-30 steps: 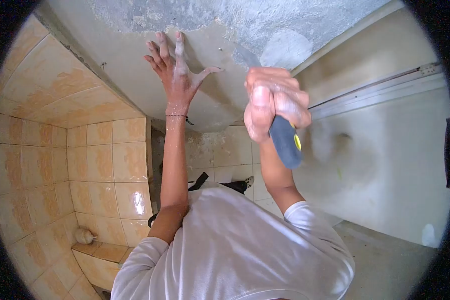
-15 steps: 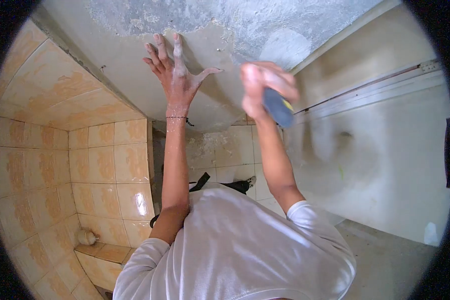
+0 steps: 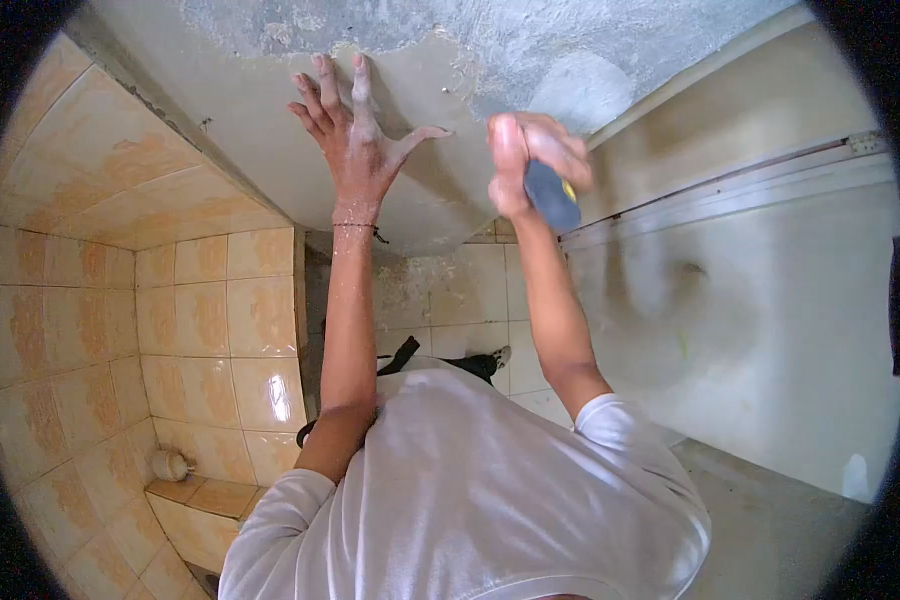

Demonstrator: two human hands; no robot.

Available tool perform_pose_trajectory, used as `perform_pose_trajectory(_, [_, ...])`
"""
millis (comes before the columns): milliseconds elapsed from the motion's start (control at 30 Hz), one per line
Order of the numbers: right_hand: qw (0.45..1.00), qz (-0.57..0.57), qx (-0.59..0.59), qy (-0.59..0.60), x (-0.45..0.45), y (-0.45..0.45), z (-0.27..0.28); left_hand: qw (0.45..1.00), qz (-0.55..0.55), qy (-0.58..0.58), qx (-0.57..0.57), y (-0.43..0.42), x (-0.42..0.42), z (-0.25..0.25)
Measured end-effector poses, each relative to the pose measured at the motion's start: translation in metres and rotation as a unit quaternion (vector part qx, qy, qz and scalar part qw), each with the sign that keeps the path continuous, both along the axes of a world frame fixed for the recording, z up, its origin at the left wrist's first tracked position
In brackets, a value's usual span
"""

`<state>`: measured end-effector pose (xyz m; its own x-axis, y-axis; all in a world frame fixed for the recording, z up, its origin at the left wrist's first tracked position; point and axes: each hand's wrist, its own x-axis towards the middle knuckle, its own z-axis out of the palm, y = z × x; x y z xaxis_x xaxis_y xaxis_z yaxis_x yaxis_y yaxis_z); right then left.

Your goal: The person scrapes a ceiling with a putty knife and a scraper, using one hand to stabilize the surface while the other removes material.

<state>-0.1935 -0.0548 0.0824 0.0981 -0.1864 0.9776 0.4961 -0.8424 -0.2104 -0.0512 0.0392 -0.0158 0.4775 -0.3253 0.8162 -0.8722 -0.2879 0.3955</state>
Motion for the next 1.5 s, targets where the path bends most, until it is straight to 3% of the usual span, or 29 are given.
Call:
perform_pose_trajectory(33, [1.0, 0.002, -0.003, -0.003, -0.006, 0.003, 0.009, 1.0, 0.0, -0.003, -0.003, 0.0, 0.0, 0.001])
perform_pose_trajectory(100, [0.983, 0.182, 0.0, -0.001, -0.028, 0.019, 0.025, 1.0, 0.004, -0.004, -0.007, 0.0, 0.001, 0.003])
perform_pose_trajectory(167, [0.989, 0.146, 0.026, -0.019, -0.016, 0.024, 0.02, 1.0, 0.01, -0.002, -0.003, 0.0, 0.0, 0.003])
perform_pose_trajectory(233, [1.0, 0.023, -0.019, -0.005, 0.009, 0.008, 0.01, 1.0, 0.004, 0.004, 0.004, 0.002, -0.002, 0.001])
perform_pose_trajectory(300, [0.998, 0.063, -0.003, -0.008, 0.001, 0.014, 0.018, 1.0, 0.007, 0.004, 0.002, 0.001, 0.003, 0.004])
perform_pose_trajectory(367, [0.981, 0.191, 0.018, -0.018, -0.02, 0.02, 0.028, 1.0, 0.006, -0.003, -0.004, 0.0, 0.002, 0.002])
perform_pose_trajectory(433, [0.985, 0.167, 0.016, -0.046, -0.017, 0.023, 0.032, 1.0, 0.008, -0.003, -0.007, 0.0, 0.002, 0.004])
perform_pose_trajectory(500, [0.997, 0.038, -0.057, -0.016, 0.006, 0.012, 0.028, 1.0, 0.001, -0.002, -0.006, 0.001, -0.001, 0.002])
perform_pose_trajectory(567, [0.998, 0.046, -0.046, -0.022, 0.008, 0.008, 0.017, 1.0, -0.001, 0.001, -0.01, 0.0, 0.001, 0.003])
perform_pose_trajectory(700, [0.984, 0.175, -0.028, -0.026, -0.011, 0.029, 0.033, 1.0, 0.007, -0.003, -0.004, 0.001, 0.002, 0.004])
perform_pose_trajectory(767, [0.989, 0.087, -0.091, -0.079, 0.007, 0.023, 0.029, 1.0, -0.001, 0.002, 0.001, 0.003, -0.001, 0.006])
perform_pose_trajectory(800, [0.995, 0.065, -0.072, 0.019, 0.013, 0.017, 0.024, 1.0, -0.005, 0.003, 0.003, 0.003, -0.003, 0.004])
perform_pose_trajectory(967, [0.99, 0.124, -0.064, 0.016, -0.007, 0.031, 0.033, 1.0, 0.004, 0.016, 0.011, 0.001, 0.0, 0.003])
perform_pose_trajectory(1033, [0.985, 0.107, -0.086, -0.102, 0.004, 0.031, 0.032, 1.0, 0.007, 0.006, 0.009, 0.0, 0.003, 0.002])
perform_pose_trajectory(1100, [0.993, 0.041, -0.099, -0.043, 0.005, 0.02, 0.019, 1.0, 0.003, -0.004, 0.005, 0.0, 0.0, 0.0])
perform_pose_trajectory(1200, [0.993, 0.095, -0.06, 0.024, -0.003, 0.026, 0.025, 1.0, 0.007, -0.013, -0.004, 0.0, 0.0, 0.001])
perform_pose_trajectory(1300, [0.983, 0.175, -0.019, -0.046, -0.003, 0.026, 0.023, 1.0, 0.011, -0.012, -0.002, 0.001, -0.001, 0.005])
perform_pose_trajectory(1333, [0.997, 0.071, -0.023, -0.01, -0.003, 0.022, 0.024, 1.0, 0.006, -0.01, -0.002, 0.001, -0.001, 0.005])
perform_pose_trajectory(1433, [0.999, 0.026, -0.02, -0.014, 0.009, 0.011, 0.015, 1.0, 0.005, -0.01, -0.002, 0.0, -0.002, 0.005])
perform_pose_trajectory(1500, [0.998, 0.067, -0.002, -0.011, 0.001, 0.022, 0.019, 1.0, 0.011, -0.012, 0.001, 0.001, -0.002, 0.004])
